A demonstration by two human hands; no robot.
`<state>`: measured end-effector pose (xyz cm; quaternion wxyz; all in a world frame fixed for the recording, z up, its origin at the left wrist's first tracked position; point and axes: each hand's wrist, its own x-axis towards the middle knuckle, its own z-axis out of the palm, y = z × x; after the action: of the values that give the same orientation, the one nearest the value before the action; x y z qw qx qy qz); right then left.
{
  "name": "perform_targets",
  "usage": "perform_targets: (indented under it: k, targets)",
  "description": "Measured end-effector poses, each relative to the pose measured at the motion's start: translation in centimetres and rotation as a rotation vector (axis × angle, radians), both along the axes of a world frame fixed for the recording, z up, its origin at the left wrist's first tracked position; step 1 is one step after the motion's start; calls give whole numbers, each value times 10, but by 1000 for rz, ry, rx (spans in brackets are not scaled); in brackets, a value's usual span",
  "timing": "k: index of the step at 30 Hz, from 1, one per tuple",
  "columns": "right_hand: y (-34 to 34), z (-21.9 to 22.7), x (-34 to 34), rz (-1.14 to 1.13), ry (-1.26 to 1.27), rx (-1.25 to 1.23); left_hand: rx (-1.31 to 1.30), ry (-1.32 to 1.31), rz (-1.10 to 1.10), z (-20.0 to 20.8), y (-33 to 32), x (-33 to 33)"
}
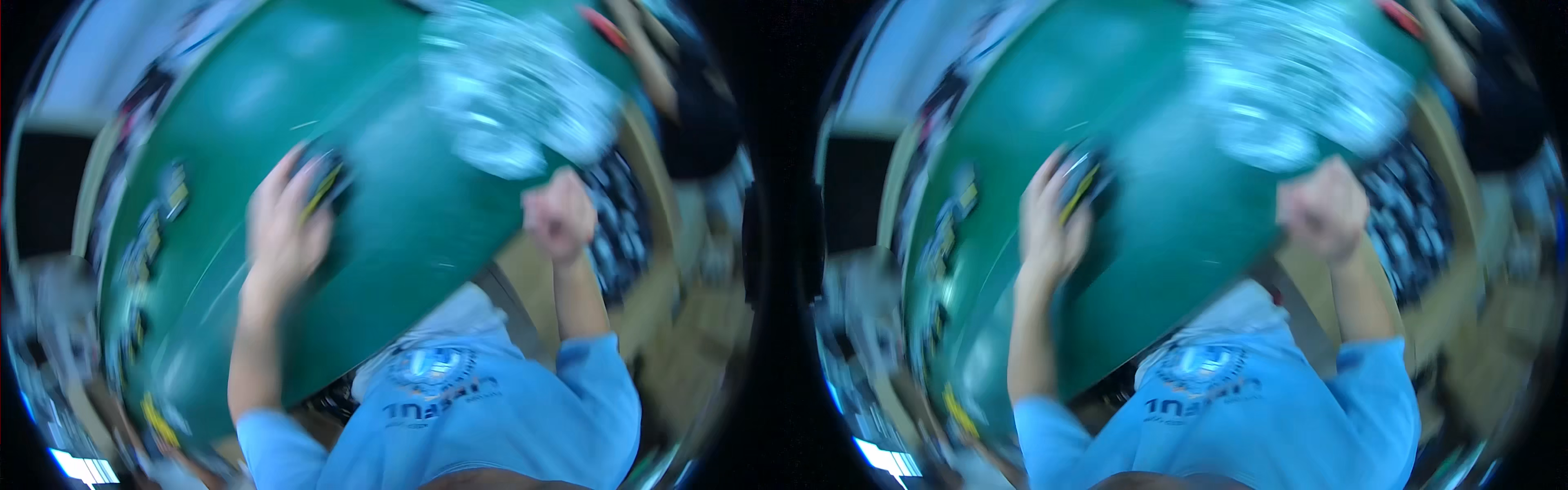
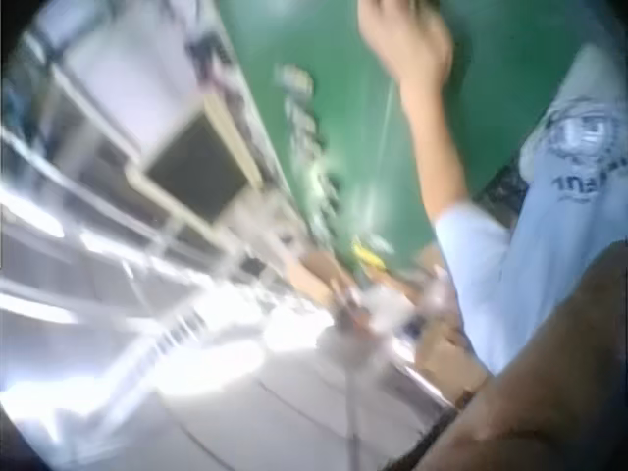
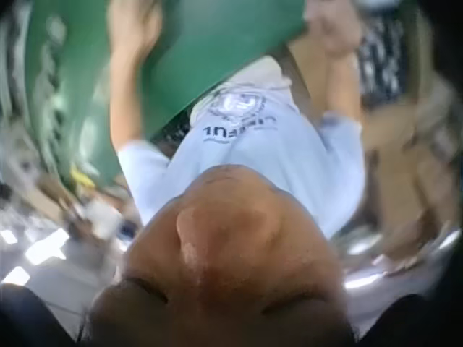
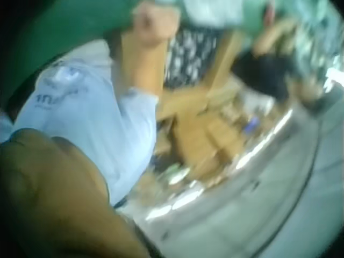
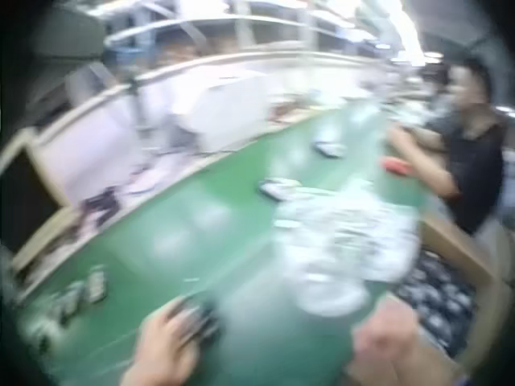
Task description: Assembling the outer casing and internal components of computer mice at a factory workstation.
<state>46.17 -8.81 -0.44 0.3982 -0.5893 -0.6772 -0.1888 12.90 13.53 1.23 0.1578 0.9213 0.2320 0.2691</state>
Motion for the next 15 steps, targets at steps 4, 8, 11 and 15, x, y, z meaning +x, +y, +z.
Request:
perform_targets:
  k: [4,8,11,15]
  targets:
    - [-77,-51,115,-659,620,-162,-11,228,45,-20,-70,-82]
    - [-131,-150,169,-518,199,-926,-172,90,170,-32,-100,-95]
    - [-230,-220,206,-562,633,-1137,-105,74,89,-46,-86,-75]
    - [-114,-204,110,238,597,-1030,-62,-17,114,-38,-97,-77]
